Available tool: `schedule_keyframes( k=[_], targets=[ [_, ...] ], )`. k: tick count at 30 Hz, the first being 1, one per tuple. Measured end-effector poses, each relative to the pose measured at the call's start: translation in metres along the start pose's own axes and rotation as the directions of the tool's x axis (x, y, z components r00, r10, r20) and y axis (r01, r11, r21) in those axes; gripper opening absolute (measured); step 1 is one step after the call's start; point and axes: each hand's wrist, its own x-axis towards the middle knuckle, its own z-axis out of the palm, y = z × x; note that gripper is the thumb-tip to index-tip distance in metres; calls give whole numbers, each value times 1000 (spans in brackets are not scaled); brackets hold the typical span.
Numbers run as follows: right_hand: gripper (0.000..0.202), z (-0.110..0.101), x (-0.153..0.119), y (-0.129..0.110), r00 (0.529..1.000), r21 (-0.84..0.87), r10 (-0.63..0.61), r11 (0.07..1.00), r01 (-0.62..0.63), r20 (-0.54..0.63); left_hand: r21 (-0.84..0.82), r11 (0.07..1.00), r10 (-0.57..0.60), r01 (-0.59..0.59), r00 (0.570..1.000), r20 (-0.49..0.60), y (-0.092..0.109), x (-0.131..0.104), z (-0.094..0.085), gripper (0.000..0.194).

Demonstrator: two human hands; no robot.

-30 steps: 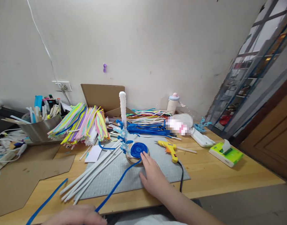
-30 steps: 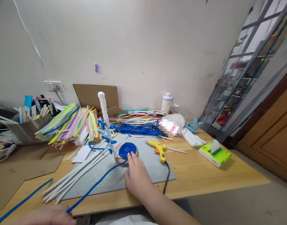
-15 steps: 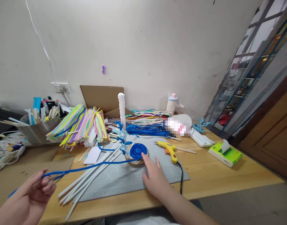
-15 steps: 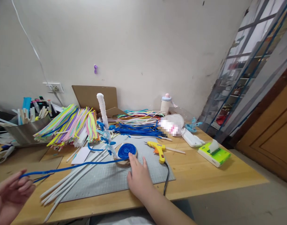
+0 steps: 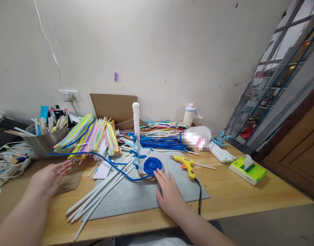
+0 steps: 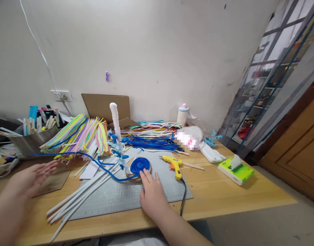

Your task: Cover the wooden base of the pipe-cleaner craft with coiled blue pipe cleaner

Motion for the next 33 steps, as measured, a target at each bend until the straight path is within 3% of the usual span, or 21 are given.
schedule_keyframes(
  k=[1,3,4,5,6,7,8,9,10,11,12,15,17,20,22,24,26,28,33],
  targets=[
    [65,0,0,0,1000,-2,-1,1000,1,-2,-26,998,-57,58,998,37,-3,-13,8,9],
    [65,0,0,0,1000,-5,-3,1000,3,-7,-47,998,-30,29,999,-25,-11,-51,24,23],
    [65,0,0,1,1000,-6,-3,1000,3,-9,-57,998,33,-36,998,-55,-16,-75,34,34],
    [65,0,1,1,1000,-8,-2,1000,2,-11,-31,968,246,-248,968,-46,-19,-100,43,37],
    [65,0,1,1,1000,-8,0,1000,0,-12,3,903,426,-430,896,124,-22,-124,54,32],
    [65,1,1,1,1000,-7,-1,1000,0,-14,9,817,533,-577,761,369,-23,-146,64,25],
    [64,1,1,0,1000,-3,-4,1000,4,-14,-8,733,552,-681,587,592,-23,-165,76,25],
    [64,2,1,0,1000,3,-9,1000,9,-15,-32,674,533,-738,456,712,-22,-180,87,32],
    [64,2,0,0,1000,14,-13,1000,13,-16,-43,640,513,-767,386,767,-21,-191,98,39],
    [64,3,0,1,1000,30,-17,999,17,-12,-26,613,494,-790,357,793,-20,-199,108,42],
    [65,3,0,2,1000,55,-19,998,19,-4,12,585,462,-811,345,817,-20,-203,117,43],
    [65,-1,0,11,1000,168,1,986,1,-12,128,533,383,-836,373,845,-26,-205,134,39],
    [60,-13,3,26,993,210,30,978,-6,-111,149,522,369,-840,379,848,-33,-205,136,39],
    [48,-39,8,61,919,140,134,986,-87,-370,127,504,386,-854,354,852,-40,-204,133,42],
    [35,-57,11,87,856,51,280,957,-287,-436,120,485,385,-866,335,860,-42,-205,130,43],
    [28,-69,12,110,809,-30,507,842,-539,-296,124,466,370,-876,320,872,-42,-205,128,45],
    [32,-74,12,124,753,-73,645,751,-656,-132,137,450,347,-883,314,884,-40,-205,127,48],
    [39,-72,12,129,733,-82,679,728,-680,-50,153,441,318,-884,314,895,-38,-205,128,50],
    [52,-62,19,128,733,-106,679,728,-678,-25,158,457,269,-875,306,913,-35,-201,133,49]
  ],
)
